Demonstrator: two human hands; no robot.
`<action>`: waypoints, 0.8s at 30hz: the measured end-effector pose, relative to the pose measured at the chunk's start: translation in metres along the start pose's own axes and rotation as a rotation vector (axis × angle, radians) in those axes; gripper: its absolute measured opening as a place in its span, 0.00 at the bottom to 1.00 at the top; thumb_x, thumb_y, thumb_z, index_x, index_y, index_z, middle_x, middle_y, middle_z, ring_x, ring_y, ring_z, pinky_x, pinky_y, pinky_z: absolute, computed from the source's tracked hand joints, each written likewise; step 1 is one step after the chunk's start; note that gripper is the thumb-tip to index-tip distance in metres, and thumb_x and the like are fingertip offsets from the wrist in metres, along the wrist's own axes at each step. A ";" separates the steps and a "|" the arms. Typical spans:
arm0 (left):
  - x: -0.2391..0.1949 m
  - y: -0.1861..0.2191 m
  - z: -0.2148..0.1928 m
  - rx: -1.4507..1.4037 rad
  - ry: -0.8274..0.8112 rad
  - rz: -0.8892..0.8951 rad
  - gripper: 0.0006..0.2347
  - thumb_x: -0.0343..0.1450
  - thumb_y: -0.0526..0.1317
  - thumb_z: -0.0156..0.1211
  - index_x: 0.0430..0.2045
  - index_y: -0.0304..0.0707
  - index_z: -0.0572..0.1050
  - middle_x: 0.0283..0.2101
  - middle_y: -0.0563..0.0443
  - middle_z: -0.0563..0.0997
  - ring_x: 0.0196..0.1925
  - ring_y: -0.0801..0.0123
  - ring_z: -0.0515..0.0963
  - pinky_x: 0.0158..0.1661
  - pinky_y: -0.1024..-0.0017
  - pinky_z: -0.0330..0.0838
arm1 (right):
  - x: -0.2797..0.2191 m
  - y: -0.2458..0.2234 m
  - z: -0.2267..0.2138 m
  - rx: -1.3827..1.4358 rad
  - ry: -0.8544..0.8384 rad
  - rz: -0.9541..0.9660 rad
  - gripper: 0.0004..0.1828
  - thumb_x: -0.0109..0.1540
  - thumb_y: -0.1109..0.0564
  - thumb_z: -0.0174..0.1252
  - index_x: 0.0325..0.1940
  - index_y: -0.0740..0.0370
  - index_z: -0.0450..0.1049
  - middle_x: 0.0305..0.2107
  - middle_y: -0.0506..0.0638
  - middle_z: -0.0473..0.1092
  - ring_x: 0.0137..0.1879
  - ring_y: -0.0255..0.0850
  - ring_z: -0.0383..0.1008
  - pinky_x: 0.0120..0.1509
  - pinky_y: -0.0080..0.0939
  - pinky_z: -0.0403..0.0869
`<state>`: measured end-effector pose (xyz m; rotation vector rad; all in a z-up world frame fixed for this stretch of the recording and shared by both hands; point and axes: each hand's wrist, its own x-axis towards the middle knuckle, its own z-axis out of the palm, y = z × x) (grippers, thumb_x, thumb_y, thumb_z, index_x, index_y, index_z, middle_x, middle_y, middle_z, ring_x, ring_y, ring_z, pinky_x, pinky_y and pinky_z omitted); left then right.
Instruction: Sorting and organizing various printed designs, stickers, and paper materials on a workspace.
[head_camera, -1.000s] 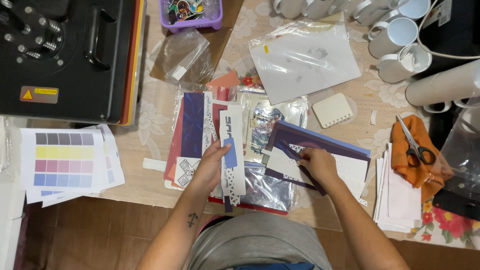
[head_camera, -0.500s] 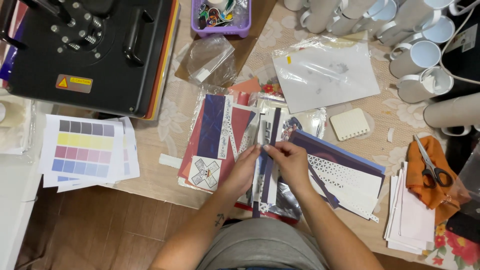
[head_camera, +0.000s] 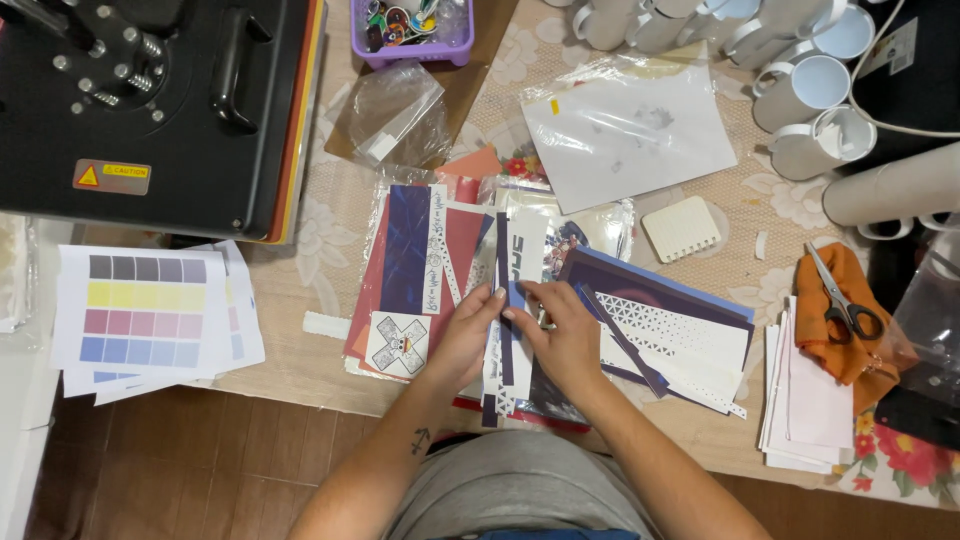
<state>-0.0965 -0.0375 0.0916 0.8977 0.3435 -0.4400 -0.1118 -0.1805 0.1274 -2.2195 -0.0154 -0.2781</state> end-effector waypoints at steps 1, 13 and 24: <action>0.001 0.001 -0.002 0.002 -0.005 -0.005 0.10 0.78 0.39 0.52 0.49 0.33 0.73 0.34 0.52 0.78 0.39 0.73 0.80 0.46 0.72 0.77 | -0.003 0.012 -0.006 -0.003 0.005 0.004 0.18 0.55 0.47 0.72 0.47 0.51 0.80 0.31 0.45 0.76 0.29 0.41 0.74 0.33 0.41 0.72; 0.020 -0.019 -0.066 0.191 0.066 -0.014 0.12 0.76 0.32 0.51 0.54 0.28 0.69 0.41 0.40 0.83 0.43 0.61 0.85 0.43 0.65 0.81 | 0.002 0.167 -0.088 -0.580 -0.588 0.292 0.44 0.46 0.53 0.77 0.64 0.58 0.68 0.53 0.60 0.70 0.62 0.58 0.70 0.61 0.53 0.72; 0.037 -0.044 -0.117 0.186 0.139 -0.006 0.11 0.76 0.33 0.49 0.52 0.29 0.70 0.41 0.42 0.82 0.41 0.62 0.85 0.41 0.66 0.82 | -0.005 0.219 -0.074 -0.716 -0.585 0.251 0.12 0.52 0.48 0.70 0.36 0.49 0.80 0.38 0.49 0.74 0.49 0.52 0.76 0.50 0.49 0.75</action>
